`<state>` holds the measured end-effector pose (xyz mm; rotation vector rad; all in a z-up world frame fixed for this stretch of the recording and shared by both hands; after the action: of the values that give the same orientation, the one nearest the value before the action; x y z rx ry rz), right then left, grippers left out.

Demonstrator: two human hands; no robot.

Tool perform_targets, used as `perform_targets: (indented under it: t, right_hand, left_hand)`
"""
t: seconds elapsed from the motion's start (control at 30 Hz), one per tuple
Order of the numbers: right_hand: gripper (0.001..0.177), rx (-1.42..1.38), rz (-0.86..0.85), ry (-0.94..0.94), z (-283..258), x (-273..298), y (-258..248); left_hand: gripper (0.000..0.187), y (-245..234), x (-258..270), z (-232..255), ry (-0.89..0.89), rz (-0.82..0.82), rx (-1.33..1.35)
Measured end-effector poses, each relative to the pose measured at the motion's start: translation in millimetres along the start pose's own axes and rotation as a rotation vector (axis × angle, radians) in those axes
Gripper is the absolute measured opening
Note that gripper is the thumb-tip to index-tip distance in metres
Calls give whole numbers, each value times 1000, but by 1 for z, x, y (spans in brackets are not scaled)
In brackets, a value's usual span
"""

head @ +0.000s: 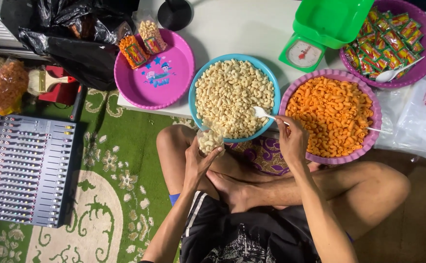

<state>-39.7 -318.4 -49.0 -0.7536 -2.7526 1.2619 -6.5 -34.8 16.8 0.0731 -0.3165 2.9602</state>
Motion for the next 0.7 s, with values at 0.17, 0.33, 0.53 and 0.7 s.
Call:
perform_targets:
  t: [0.17,0.33,0.53,0.7]
  right_hand:
    - [16,-211,27,119,15,2,1]
    - [18,-328,32,187,15,5,-9]
    - [17,-275,35,166,18,7,-4]
    - [16,-263,37,145,12,4,-3]
  left_hand:
    - [68,2,-2,-18,19,-21,26]
    - [72,-1,-3,-29,25,-20,50]
    - [71,-3,-2,-30,23,-34,59]
    - [69,-6,-2,-30,25,-30,68]
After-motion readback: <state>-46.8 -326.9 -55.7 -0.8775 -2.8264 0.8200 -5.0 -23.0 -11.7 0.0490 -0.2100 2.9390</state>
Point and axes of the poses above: each hand's wrist, its own x-axis away from the middle knuckle, its own y-axis out of the palm, z = x × y, the point moved 1 cm from there along -x, towards the middle knuckle, and after that the axes turned 8 degrees about x, right-handed, at the moved point
